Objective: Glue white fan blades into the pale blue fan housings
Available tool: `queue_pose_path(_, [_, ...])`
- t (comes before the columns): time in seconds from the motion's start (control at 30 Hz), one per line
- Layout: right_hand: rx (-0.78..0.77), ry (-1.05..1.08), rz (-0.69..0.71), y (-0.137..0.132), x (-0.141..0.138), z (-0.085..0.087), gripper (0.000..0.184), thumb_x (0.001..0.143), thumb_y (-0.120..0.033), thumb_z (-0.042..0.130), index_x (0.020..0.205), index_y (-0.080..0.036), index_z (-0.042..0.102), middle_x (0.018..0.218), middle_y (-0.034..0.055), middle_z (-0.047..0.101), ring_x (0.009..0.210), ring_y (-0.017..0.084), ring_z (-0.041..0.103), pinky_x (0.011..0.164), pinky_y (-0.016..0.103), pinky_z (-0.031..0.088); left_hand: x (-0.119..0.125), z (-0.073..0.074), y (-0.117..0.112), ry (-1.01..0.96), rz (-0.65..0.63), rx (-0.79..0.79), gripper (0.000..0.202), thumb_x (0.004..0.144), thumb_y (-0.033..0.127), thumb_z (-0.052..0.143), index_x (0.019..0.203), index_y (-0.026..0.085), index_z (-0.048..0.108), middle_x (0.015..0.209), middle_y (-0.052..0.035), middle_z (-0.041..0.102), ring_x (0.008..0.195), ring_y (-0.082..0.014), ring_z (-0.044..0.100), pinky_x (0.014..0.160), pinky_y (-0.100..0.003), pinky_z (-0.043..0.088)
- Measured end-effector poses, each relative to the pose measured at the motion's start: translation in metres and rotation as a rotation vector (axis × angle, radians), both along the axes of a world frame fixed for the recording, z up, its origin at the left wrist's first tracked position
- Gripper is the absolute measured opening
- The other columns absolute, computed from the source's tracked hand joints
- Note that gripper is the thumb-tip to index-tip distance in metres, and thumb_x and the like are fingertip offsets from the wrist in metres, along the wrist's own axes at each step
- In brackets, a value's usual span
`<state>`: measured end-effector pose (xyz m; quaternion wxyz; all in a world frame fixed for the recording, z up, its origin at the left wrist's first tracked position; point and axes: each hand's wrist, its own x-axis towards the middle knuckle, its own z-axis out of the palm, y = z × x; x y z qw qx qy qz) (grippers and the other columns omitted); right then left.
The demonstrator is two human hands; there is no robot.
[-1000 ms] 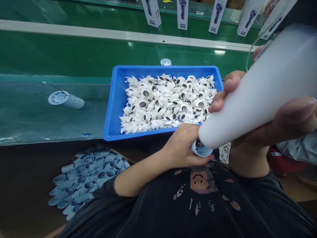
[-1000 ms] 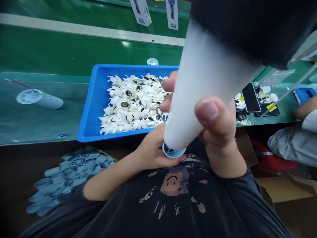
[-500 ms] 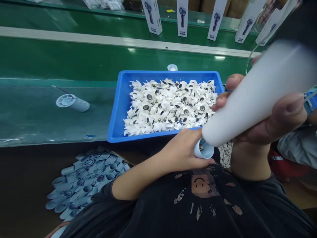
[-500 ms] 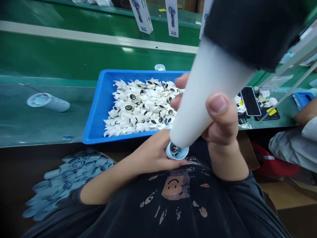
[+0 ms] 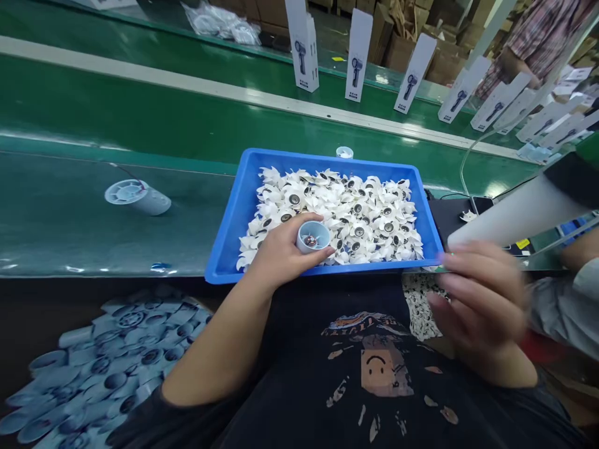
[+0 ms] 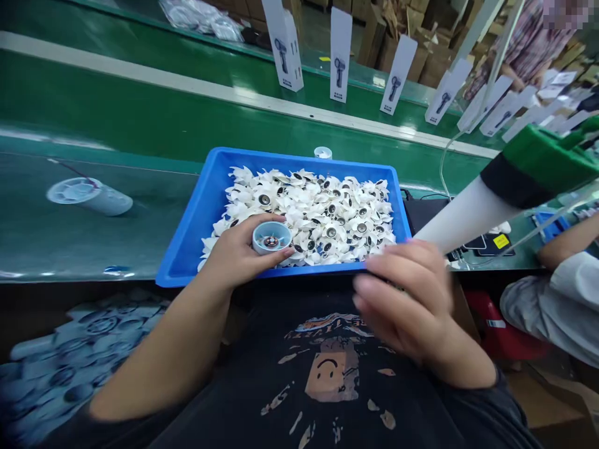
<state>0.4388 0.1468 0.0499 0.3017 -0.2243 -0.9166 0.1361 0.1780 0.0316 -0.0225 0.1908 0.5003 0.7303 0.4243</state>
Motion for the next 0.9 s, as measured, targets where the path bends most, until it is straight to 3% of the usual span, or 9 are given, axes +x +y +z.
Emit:
queue_pose_path(0.07, [0.009, -0.246, 0.078, 0.007, -0.027, -0.012, 0.022, 0.091, -0.031, 0.059, 0.110, -0.032, 0.071, 0.109, 0.0034, 0.072, 0.107, 0.025, 0.065, 0.098, 0.046, 0.051, 0.002, 0.002, 0.000, 0.012, -0.007, -0.028, 0.062, 0.066, 0.060, 0.067, 0.114, 0.021, 0.064, 0.114, -0.0083, 0.071, 0.099, -0.0310, 0.068, 0.086, -0.042, 0.054])
queue_pose_path(0.13, [0.001, -0.589, -0.075, 0.017, -0.057, -0.027, 0.030, 0.092, -0.023, 0.057, 0.120, -0.025, 0.068, 0.125, 0.0079, 0.067, 0.117, 0.028, 0.061, 0.101, 0.048, 0.049, 0.003, 0.003, -0.001, 0.010, -0.030, -0.044, 0.065, 0.066, 0.061, 0.066, 0.117, 0.020, 0.064, 0.118, -0.0095, 0.070, 0.102, -0.0322, 0.067, 0.088, -0.044, 0.053])
queue_pose_path(0.2, [0.008, -0.696, -0.177, 0.023, -0.082, -0.040, 0.035, 0.090, -0.025, 0.061, 0.123, -0.016, 0.067, 0.140, 0.0174, 0.056, 0.128, 0.038, 0.053, 0.104, 0.059, 0.044, 0.003, 0.003, -0.001, 0.009, -0.061, -0.047, 0.065, 0.067, 0.060, 0.066, 0.118, 0.019, 0.063, 0.120, -0.0101, 0.070, 0.104, -0.0323, 0.067, 0.092, -0.044, 0.052])
queue_pose_path(0.27, [0.035, -0.721, -0.192, 0.021, -0.096, -0.046, 0.032, 0.089, -0.028, 0.063, 0.117, -0.013, 0.070, 0.148, 0.0198, 0.048, 0.136, 0.042, 0.044, 0.110, 0.066, 0.035, 0.002, 0.002, -0.001, 0.016, -0.078, -0.040, 0.064, 0.069, 0.058, 0.066, 0.119, 0.019, 0.062, 0.121, -0.0101, 0.070, 0.106, -0.0322, 0.067, 0.094, -0.044, 0.051])
queue_pose_path(0.37, [0.076, -0.745, -0.086, 0.010, -0.095, -0.041, 0.025, 0.091, -0.028, 0.062, 0.113, -0.020, 0.071, 0.149, 0.0111, 0.051, 0.140, 0.035, 0.042, 0.117, 0.061, 0.027, 0.003, 0.001, -0.002, 0.036, -0.096, -0.013, 0.061, 0.071, 0.055, 0.066, 0.120, 0.019, 0.061, 0.124, -0.0096, 0.069, 0.110, -0.0319, 0.065, 0.097, -0.043, 0.050])
queue_pose_path(0.53, [0.017, -0.773, 0.136, 0.002, -0.081, -0.026, 0.024, 0.095, -0.031, 0.056, 0.107, -0.021, 0.073, 0.133, 0.0074, 0.064, 0.122, 0.027, 0.059, 0.110, 0.051, 0.040, 0.004, 0.004, -0.002, 0.068, -0.113, -0.013, 0.057, 0.074, 0.050, 0.068, 0.121, 0.019, 0.061, 0.125, -0.0089, 0.068, 0.113, -0.0316, 0.065, 0.097, -0.041, 0.051])
queue_pose_path(0.67, [0.006, -0.768, 0.138, 0.002, -0.085, -0.026, 0.025, 0.096, -0.026, 0.051, 0.097, -0.020, 0.075, 0.126, 0.0059, 0.068, 0.121, 0.025, 0.059, 0.106, 0.044, 0.042, 0.004, 0.005, -0.003, 0.091, -0.123, -0.030, 0.056, 0.075, 0.048, 0.070, 0.121, 0.020, 0.060, 0.123, -0.0086, 0.070, 0.111, -0.0311, 0.066, 0.095, -0.041, 0.051])
queue_pose_path(0.77, [-0.006, -0.760, 0.124, -0.002, -0.095, -0.031, 0.022, 0.095, -0.024, 0.053, 0.100, -0.019, 0.073, 0.128, 0.0062, 0.066, 0.121, 0.024, 0.058, 0.106, 0.042, 0.041, 0.004, 0.003, -0.003, 0.096, -0.127, 0.000, 0.056, 0.075, 0.047, 0.072, 0.122, 0.019, 0.060, 0.123, -0.0091, 0.069, 0.111, -0.0310, 0.066, 0.097, -0.042, 0.051])
queue_pose_path(0.9, [-0.010, -0.768, 0.046, -0.005, -0.104, -0.037, 0.023, 0.092, -0.024, 0.056, 0.108, -0.020, 0.072, 0.134, 0.0101, 0.060, 0.123, 0.029, 0.054, 0.104, 0.049, 0.041, 0.004, 0.000, -0.003, 0.087, -0.125, 0.033, 0.054, 0.075, 0.046, 0.072, 0.121, 0.020, 0.060, 0.125, -0.0090, 0.069, 0.112, -0.0310, 0.066, 0.099, -0.044, 0.051])
